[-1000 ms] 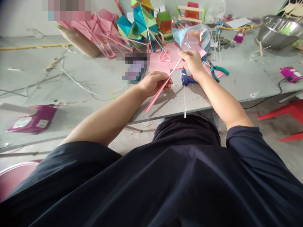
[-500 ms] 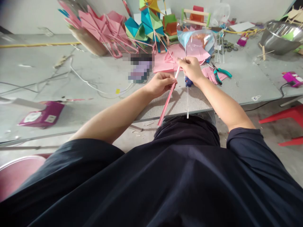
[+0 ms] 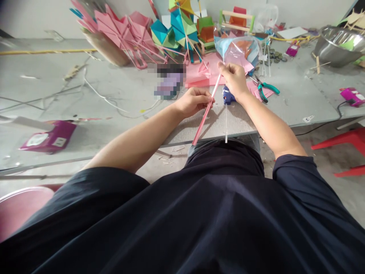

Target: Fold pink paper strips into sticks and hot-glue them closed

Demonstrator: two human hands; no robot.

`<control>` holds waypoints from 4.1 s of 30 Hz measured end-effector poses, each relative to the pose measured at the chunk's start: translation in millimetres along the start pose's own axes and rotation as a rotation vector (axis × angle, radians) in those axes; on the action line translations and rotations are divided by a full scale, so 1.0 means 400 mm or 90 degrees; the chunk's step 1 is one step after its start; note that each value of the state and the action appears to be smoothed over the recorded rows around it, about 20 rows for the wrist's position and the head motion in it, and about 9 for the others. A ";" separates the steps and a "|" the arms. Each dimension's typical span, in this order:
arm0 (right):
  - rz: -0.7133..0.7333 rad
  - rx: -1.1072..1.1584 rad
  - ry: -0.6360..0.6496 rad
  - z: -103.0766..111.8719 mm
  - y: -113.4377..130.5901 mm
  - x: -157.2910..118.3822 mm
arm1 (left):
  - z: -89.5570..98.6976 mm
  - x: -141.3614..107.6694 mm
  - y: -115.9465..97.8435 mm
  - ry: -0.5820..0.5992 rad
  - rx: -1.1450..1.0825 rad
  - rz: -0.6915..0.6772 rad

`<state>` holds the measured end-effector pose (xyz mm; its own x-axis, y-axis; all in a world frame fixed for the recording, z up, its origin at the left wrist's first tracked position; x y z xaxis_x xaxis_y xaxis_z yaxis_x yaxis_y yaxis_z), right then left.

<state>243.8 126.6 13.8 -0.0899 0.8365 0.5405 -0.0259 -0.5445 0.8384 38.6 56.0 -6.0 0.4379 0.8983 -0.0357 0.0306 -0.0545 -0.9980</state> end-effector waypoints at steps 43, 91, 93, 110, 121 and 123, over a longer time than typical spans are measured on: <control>-0.155 0.043 0.282 -0.029 0.071 -0.056 | -0.007 0.005 -0.016 -0.094 -0.067 -0.005; -0.135 0.013 0.084 -0.021 0.013 -0.023 | -0.010 -0.011 -0.022 -0.013 -0.081 0.023; -0.136 0.025 0.077 -0.017 0.009 -0.021 | -0.009 -0.011 -0.022 -0.018 -0.074 0.025; -0.227 0.073 0.033 -0.005 0.019 -0.008 | -0.014 -0.016 -0.033 -0.038 -0.031 0.057; -0.231 -0.010 -0.053 0.028 -0.002 0.019 | -0.007 0.003 -0.020 -0.129 0.042 0.062; -0.236 0.027 -0.036 0.018 0.009 0.009 | -0.008 0.003 -0.021 -0.141 0.053 0.067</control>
<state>250.6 128.2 19.5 -0.0266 0.9791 0.2017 -0.0048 -0.2019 0.9794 41.7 56.3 2.6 0.2266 0.9638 -0.1403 -0.0829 -0.1244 -0.9888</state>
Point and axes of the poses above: each hand's wrist, its own x-axis towards the middle knuckle, its own z-axis out of the back of the hand, y = z × x, the point moved 1 cm from there along x, towards the middle knuckle, and after that the axes turned 7 degrees about z, right-handed, at the moved point
